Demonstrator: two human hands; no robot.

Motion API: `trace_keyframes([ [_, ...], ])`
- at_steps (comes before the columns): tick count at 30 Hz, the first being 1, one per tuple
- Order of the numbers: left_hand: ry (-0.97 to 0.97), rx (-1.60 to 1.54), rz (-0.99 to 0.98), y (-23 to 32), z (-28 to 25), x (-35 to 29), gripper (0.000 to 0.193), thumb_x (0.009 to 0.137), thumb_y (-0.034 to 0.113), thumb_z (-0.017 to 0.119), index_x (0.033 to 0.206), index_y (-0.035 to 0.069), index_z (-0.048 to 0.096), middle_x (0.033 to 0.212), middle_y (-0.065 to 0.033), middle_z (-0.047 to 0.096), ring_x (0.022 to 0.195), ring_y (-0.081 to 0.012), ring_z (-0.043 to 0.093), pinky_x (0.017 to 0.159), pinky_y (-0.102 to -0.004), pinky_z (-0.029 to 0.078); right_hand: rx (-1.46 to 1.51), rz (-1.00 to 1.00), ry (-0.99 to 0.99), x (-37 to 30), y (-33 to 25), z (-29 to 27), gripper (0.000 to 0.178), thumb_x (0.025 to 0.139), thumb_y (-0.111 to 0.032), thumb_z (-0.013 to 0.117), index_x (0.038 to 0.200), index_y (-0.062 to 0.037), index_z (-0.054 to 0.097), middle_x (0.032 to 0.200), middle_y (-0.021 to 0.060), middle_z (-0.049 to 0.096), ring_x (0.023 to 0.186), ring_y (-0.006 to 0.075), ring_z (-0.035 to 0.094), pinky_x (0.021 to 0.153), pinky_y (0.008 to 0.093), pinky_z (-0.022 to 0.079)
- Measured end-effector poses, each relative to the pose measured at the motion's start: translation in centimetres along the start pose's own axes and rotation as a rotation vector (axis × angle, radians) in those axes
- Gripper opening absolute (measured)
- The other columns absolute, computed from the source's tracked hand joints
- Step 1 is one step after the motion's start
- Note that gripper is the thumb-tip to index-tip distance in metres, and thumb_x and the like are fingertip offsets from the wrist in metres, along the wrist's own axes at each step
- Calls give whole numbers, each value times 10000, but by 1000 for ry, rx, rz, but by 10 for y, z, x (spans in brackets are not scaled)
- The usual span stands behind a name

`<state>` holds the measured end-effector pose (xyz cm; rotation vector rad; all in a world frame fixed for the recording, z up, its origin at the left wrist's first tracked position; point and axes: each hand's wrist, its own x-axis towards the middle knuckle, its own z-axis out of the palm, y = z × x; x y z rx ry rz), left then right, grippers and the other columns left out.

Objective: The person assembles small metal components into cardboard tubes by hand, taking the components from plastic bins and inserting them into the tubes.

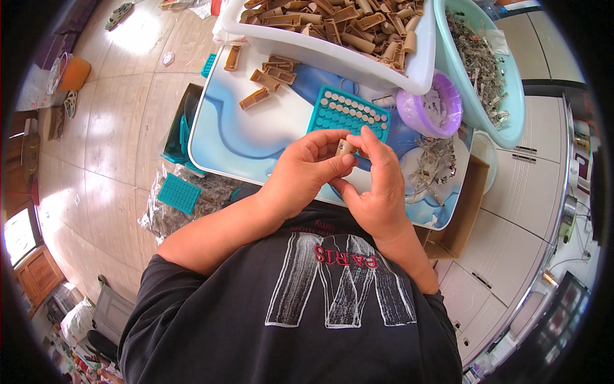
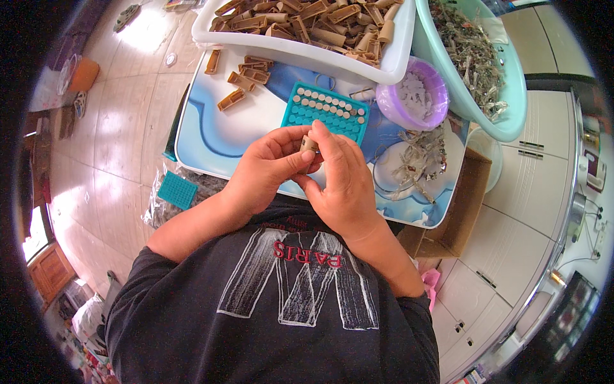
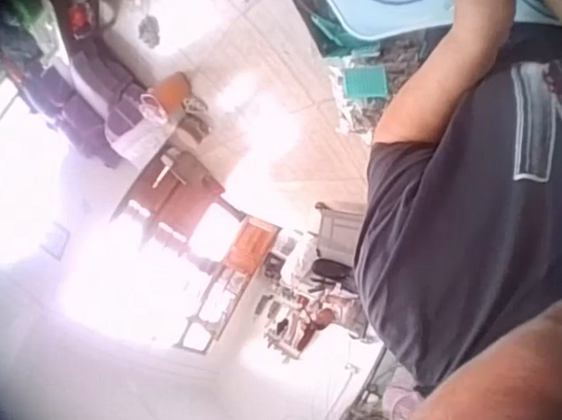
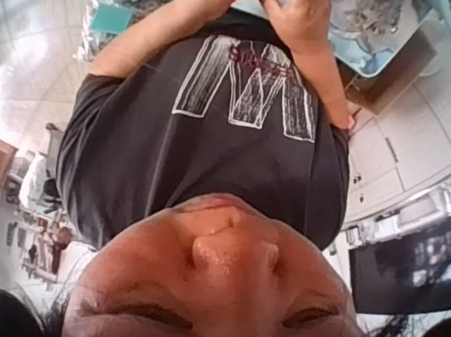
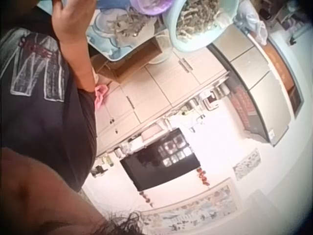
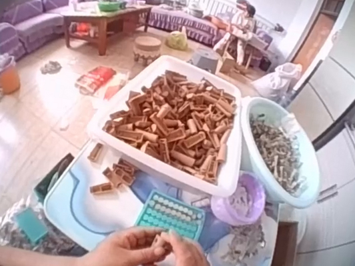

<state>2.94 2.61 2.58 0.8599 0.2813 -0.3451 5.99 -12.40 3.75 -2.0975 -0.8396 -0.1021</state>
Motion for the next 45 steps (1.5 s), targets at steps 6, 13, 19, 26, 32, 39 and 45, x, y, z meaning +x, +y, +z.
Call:
trace_keyframes([
  [6, 18, 21, 21, -2, 1, 1, 410, 883, 76, 590, 1259, -20, 460, 1089, -90, 593, 969, -155, 592, 829, -270, 489, -9, -4, 2, 0, 0, 0, 830, 598, -45, 782, 1326, -38, 383, 1079, 138, 571, 968, 319, 552, 848, 407, 443],
  [13, 28, 18, 15, 2, 2, 0, 398, 880, 72, 593, 1248, -19, 472, 1087, -94, 600, 970, -157, 599, 827, -267, 490, -10, -25, 20, 1, -1, -1, 843, 600, -51, 786, 1332, -33, 368, 1057, 130, 580, 930, 309, 562, 823, 400, 448],
  [19, 31, 6, 7, 1, 1, 0, 361, 878, 73, 598, 1215, -20, 510, 1068, -95, 608, 964, -157, 600, 831, -264, 489, -18, -21, 12, 0, 1, 1, 836, 591, -53, 789, 1322, -36, 384, 1061, 132, 580, 926, 306, 567, 817, 399, 454],
  [26, 13, 334, 283, -13, -3, -2, 529, 868, 2, 568, 1341, 8, 331, 1054, -149, 614, 974, -218, 611, 822, -309, 491, 183, 138, 12, 6, 3, -11, 444, 767, -137, 714, 1155, 4, 551, 1086, 144, 577, 920, 251, 587, 788, 335, 480],
  [32, -33, 787, 515, -3, 4, -11, 604, 837, -34, 552, 1367, 75, 282, 1042, -193, 620, 901, -341, 631, 745, -381, 500, 493, 279, 39, -1, 7, -3, 242, 833, -139, 655, 1003, 21, 591, 1032, 115, 581, 858, 185, 585, 754, 288, 479],
  [39, -6, 680, 479, -8, 7, -11, 507, 866, -11, 533, 1335, 64, 353, 1052, -172, 624, 899, -315, 640, 770, -375, 514, 536, 317, 87, -1, 3, 4, 194, 853, -139, 637, 958, 17, 587, 965, 81, 586, 807, 151, 578, 743, 265, 469],
  [45, -35, -321, 83, 0, -2, 5, 314, 940, 86, 479, 1243, 20, 428, 1136, -138, 567, 1036, -228, 577, 923, -355, 478, 555, 432, 258, -4, 11, 13, 300, 891, -298, 597, 932, -2, 572, 919, 70, 594, 819, 153, 570, 720, 260, 453],
])
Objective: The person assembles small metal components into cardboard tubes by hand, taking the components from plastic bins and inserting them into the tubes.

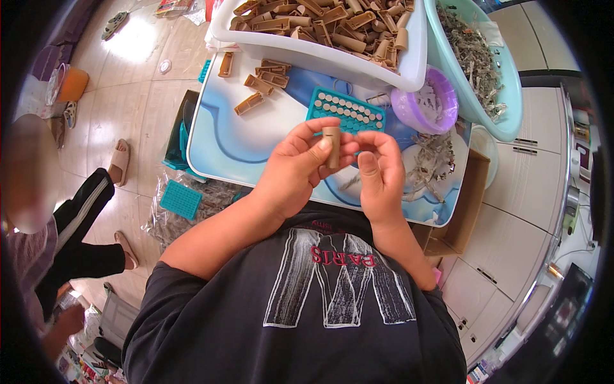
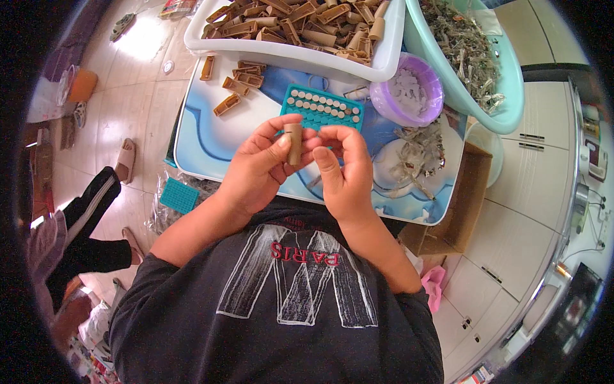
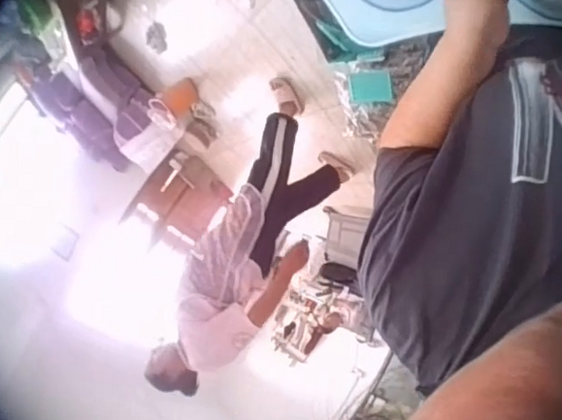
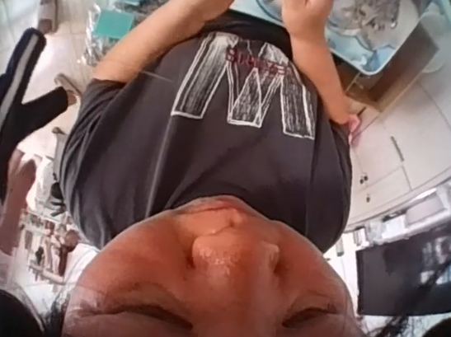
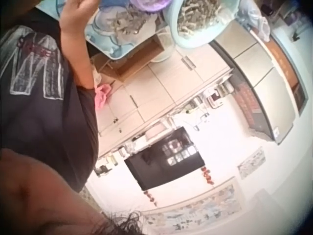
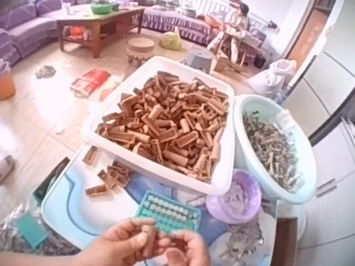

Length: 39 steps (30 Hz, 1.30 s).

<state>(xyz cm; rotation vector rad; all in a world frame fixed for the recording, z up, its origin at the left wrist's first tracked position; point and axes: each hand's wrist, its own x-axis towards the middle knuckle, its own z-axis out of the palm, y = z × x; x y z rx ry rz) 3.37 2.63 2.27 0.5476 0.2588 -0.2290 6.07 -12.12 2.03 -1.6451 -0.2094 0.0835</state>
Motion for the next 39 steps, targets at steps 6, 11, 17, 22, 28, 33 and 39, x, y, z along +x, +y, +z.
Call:
trace_keyframes([
  [6, 93, 60, 40, -2, -3, 2, 270, 940, 118, 476, 1202, 56, 459, 1173, -158, 549, 1063, -261, 569, 928, -390, 464, -749, -412, -207, 4, -14, 0, 362, 809, -412, 622, 739, -65, 547, 709, 70, 552, 704, 281, 518, 662, 386, 366],
  [11, 30, 143, 123, -6, 0, 1, 251, 941, 129, 474, 1184, 65, 466, 1176, -158, 556, 1029, -241, 577, 913, -363, 464, -521, -224, -195, -1, -8, 5, 266, 828, -291, 627, 759, -45, 556, 691, 80, 535, 684, 283, 506, 660, 387, 359],
  [17, 90, 368, 137, -4, 3, 3, 296, 923, 152, 524, 1196, 53, 466, 1119, -137, 596, 996, -208, 588, 892, -330, 470, -291, 54, -310, 1, -2, 4, 211, 824, -245, 632, 854, -38, 603, 794, 99, 595, 775, 299, 551, 713, 401, 416],
  [22, 181, 206, 64, 11, -1, 1, 320, 910, 134, 562, 1201, 17, 499, 1068, -119, 599, 953, -191, 595, 822, -328, 505, -653, -347, -134, 26, -40, -39, 178, 810, -163, 650, 932, -36, 627, 892, 111, 611, 854, 281, 583, 753, 351, 468],
  [28, 195, 189, -91, 10, -2, 4, 353, 936, 166, 516, 1258, 23, 484, 1032, -109, 597, 851, -163, 607, 753, -295, 536, -1005, -244, 70, 100, -41, -104, 112, 817, -119, 604, 887, -43, 647, 842, 129, 622, 760, 295, 601, 679, 375, 474],
  [33, 188, 91, -158, 10, -6, 3, 370, 944, 167, 503, 1263, -17, 464, 1027, -125, 594, 836, -176, 611, 758, -301, 539, -1396, -167, -115, 130, -22, -102, 115, 800, -114, 580, 875, -38, 622, 882, 166, 629, 822, 359, 607, 714, 437, 484],
  [39, 186, 139, -141, 10, -3, 2, 396, 942, 160, 505, 1278, -36, 431, 1033, -123, 594, 863, -181, 609, 789, -301, 532, -1471, -71, -165, 141, -13, -95, 164, 794, -44, 490, 907, -28, 607, 895, 191, 629, 870, 384, 600, 753, 468, 484],
])
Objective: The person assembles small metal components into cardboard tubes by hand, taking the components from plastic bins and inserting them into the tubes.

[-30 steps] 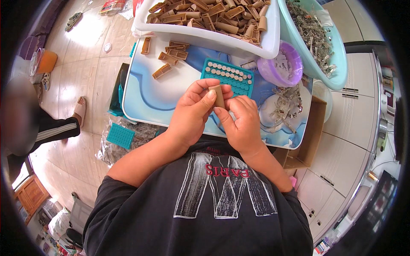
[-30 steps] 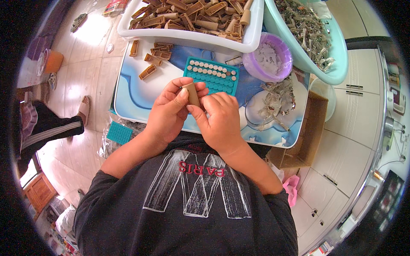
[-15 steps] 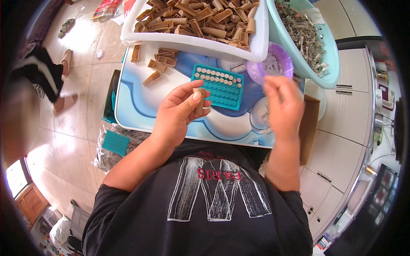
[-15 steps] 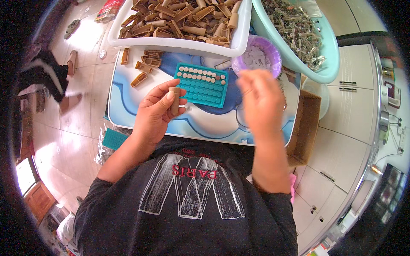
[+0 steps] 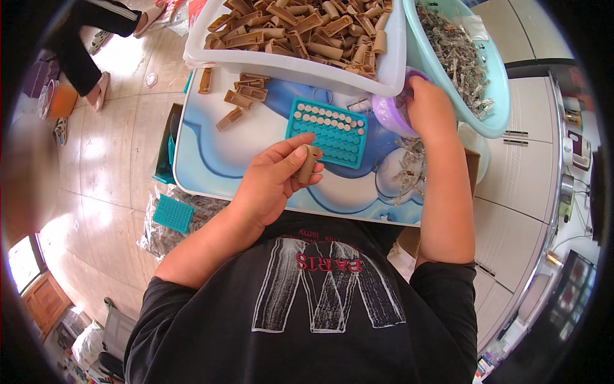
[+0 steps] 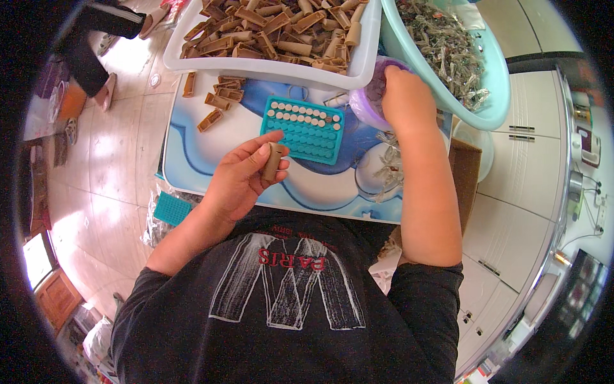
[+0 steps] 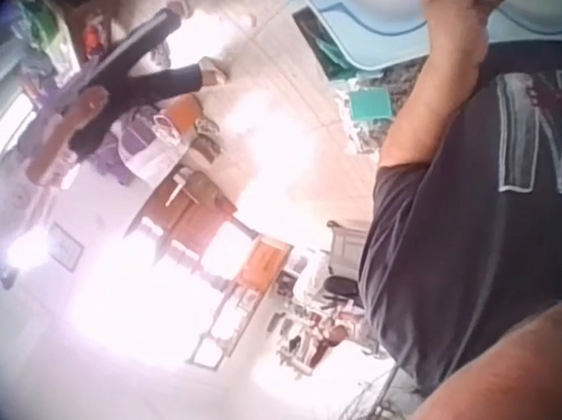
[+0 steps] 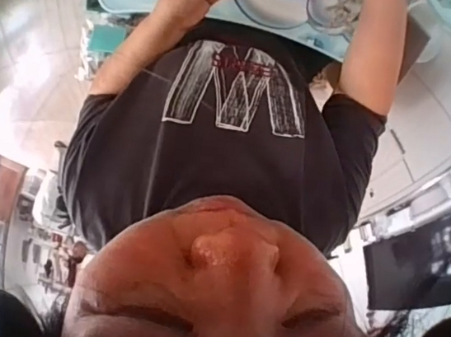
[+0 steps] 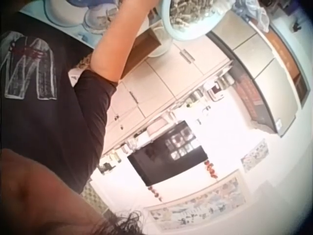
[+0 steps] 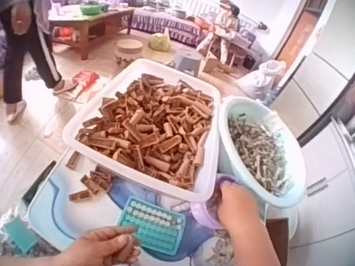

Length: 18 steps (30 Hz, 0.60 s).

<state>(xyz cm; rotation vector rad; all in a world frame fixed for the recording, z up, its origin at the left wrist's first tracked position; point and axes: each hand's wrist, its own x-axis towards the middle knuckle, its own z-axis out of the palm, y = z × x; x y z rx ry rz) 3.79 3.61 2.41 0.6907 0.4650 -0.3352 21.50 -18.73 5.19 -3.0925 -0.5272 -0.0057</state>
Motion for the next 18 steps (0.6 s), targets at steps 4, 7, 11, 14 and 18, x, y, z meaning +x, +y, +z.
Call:
trace_keyframes([
  [4, -30, -45, -56, 0, -3, 1, 358, 939, 155, 507, 1230, -46, 459, 1038, -121, 591, 894, -184, 604, 817, -298, 522, 23, -77, 146, -4, 9, -1, 160, 798, -74, 536, 931, -32, 615, 895, 185, 632, 814, 352, 625, 733, 432, 502],
  [7, -63, -138, -104, 0, -5, 2, 315, 937, 142, 505, 1190, -46, 485, 1047, -126, 589, 919, -195, 605, 840, -309, 518, 565, 204, 128, -24, -10, -21, 140, 821, -85, 591, 936, -9, 614, 853, 143, 656, 720, 251, 650, 688, 339, 521],
  [11, -115, -225, -150, -3, -7, 4, 278, 933, 130, 505, 1153, -39, 510, 1053, -136, 589, 942, -213, 607, 870, -326, 511, 1155, 210, 390, -65, -43, -26, 95, 851, -49, 619, 898, 31, 601, 807, 81, 651, 693, 127, 626, 666, 243, 511],
  [14, -98, -218, -150, -6, -6, 4, 272, 931, 134, 509, 1142, -38, 515, 1048, -139, 591, 931, -215, 611, 869, -325, 511, 1448, 112, 373, -92, -66, -18, 56, 857, -16, 613, 864, 34, 589, 825, 84, 642, 707, 123, 619, 669, 237, 510],
  [18, -125, -215, -143, -7, -5, 3, 269, 929, 133, 512, 1135, -40, 517, 1051, -142, 592, 929, -219, 613, 871, -327, 511, 1241, -141, 281, -116, -89, -1, 84, 798, 8, 660, 839, 21, 588, 823, 102, 633, 737, 148, 610, 660, 245, 498],
])
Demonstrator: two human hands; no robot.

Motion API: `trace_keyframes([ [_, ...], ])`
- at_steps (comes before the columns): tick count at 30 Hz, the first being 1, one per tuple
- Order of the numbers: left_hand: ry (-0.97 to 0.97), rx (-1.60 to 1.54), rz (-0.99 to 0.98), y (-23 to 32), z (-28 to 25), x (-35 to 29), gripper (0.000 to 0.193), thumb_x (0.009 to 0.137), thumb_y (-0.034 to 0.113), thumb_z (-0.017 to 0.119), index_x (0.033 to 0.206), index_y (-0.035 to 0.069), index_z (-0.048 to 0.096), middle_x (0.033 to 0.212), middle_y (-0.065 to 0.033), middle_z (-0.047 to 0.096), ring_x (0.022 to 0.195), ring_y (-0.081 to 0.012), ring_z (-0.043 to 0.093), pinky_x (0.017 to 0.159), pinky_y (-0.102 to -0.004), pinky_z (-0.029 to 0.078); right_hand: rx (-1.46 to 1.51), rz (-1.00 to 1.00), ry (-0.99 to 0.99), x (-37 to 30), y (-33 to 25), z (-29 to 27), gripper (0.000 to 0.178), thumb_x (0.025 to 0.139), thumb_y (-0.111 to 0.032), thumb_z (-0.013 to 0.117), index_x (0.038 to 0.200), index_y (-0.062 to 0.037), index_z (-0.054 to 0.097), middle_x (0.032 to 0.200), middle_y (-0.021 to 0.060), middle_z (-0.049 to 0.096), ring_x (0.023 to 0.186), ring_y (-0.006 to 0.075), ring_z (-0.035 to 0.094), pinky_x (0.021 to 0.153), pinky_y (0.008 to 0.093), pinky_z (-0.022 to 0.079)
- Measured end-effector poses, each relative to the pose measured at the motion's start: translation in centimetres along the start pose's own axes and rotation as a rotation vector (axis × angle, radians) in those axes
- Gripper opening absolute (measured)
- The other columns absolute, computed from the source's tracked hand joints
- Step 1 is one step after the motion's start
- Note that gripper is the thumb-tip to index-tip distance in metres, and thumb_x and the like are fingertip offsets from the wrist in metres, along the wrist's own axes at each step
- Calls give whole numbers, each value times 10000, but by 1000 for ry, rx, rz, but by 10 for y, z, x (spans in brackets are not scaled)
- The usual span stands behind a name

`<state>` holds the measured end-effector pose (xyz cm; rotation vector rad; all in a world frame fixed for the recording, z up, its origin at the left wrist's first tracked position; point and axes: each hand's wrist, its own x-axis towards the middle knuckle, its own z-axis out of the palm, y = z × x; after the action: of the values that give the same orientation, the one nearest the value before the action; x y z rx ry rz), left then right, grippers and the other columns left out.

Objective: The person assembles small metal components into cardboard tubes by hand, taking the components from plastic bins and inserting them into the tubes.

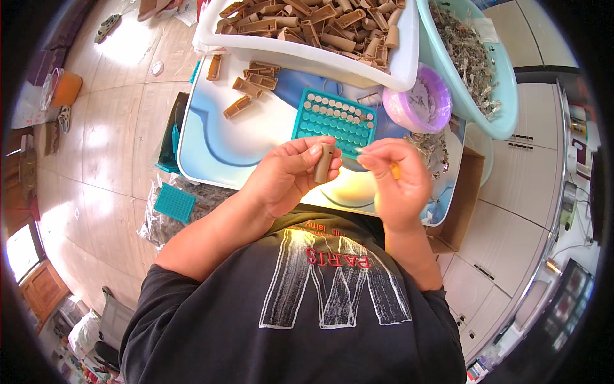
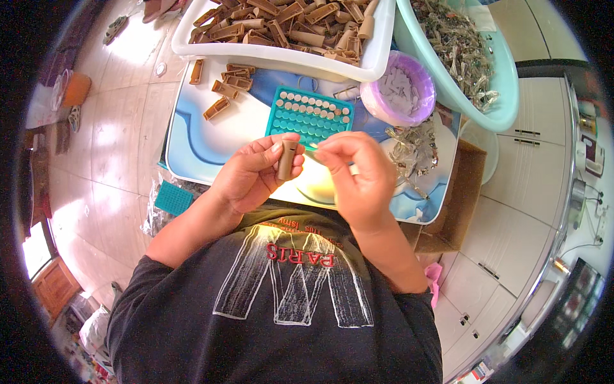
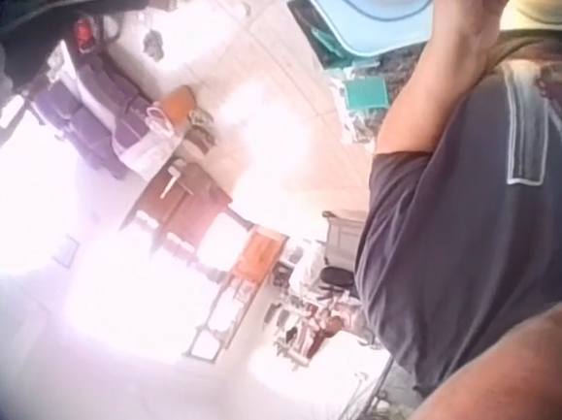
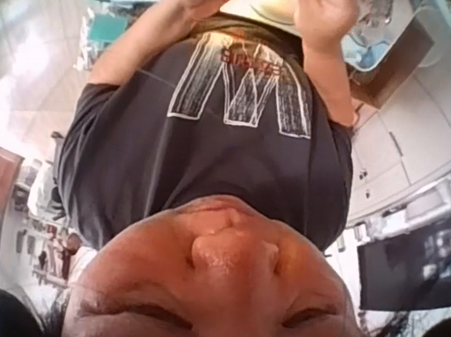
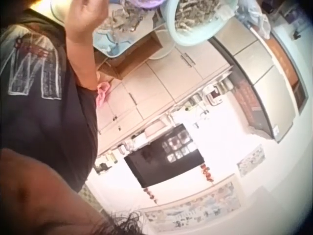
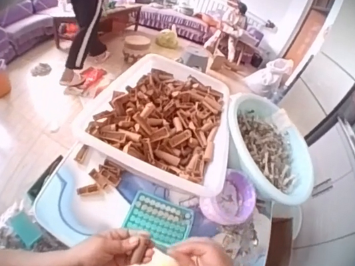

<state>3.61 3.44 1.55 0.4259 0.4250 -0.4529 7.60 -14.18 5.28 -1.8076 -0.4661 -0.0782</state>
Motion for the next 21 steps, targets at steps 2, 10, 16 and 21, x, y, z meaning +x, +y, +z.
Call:
trace_keyframes([
  [2, -27, 13, 13, 0, 2, -1, 267, 931, 129, 507, 1135, -42, 516, 1049, -143, 594, 931, -220, 615, 872, -330, 510, -47, -23, -28, -4, 2, 7, 94, 780, 9, 670, 822, 12, 586, 814, 111, 625, 732, 172, 609, 652, 262, 493],
  [10, 13, -29, 57, 1, -8, -1, 267, 937, 138, 487, 1125, -48, 524, 1030, -130, 604, 920, -207, 615, 873, -328, 505, -47, 8, 25, -7, 12, 6, 75, 786, 16, 656, 809, 8, 585, 810, 92, 614, 715, 165, 587, 649, 262, 482],
  [16, -47, -27, 16, 1, 1, -4, 296, 938, 152, 492, 1147, -56, 513, 1042, -137, 601, 947, -213, 615, 901, -345, 500, -124, -157, -64, -6, 8, 16, 95, 782, 6, 664, 842, 2, 592, 823, 96, 606, 737, 187, 600, 648, 279, 488],
  [21, -77, -11, -12, 2, 2, -6, 299, 934, 159, 507, 1157, -39, 520, 1041, -129, 607, 951, -207, 617, 907, -348, 498, -122, -178, -41, -4, 7, 18, 91, 774, 2, 668, 834, -5, 599, 811, 100, 611, 724, 201, 602, 639, 291, 492],
])
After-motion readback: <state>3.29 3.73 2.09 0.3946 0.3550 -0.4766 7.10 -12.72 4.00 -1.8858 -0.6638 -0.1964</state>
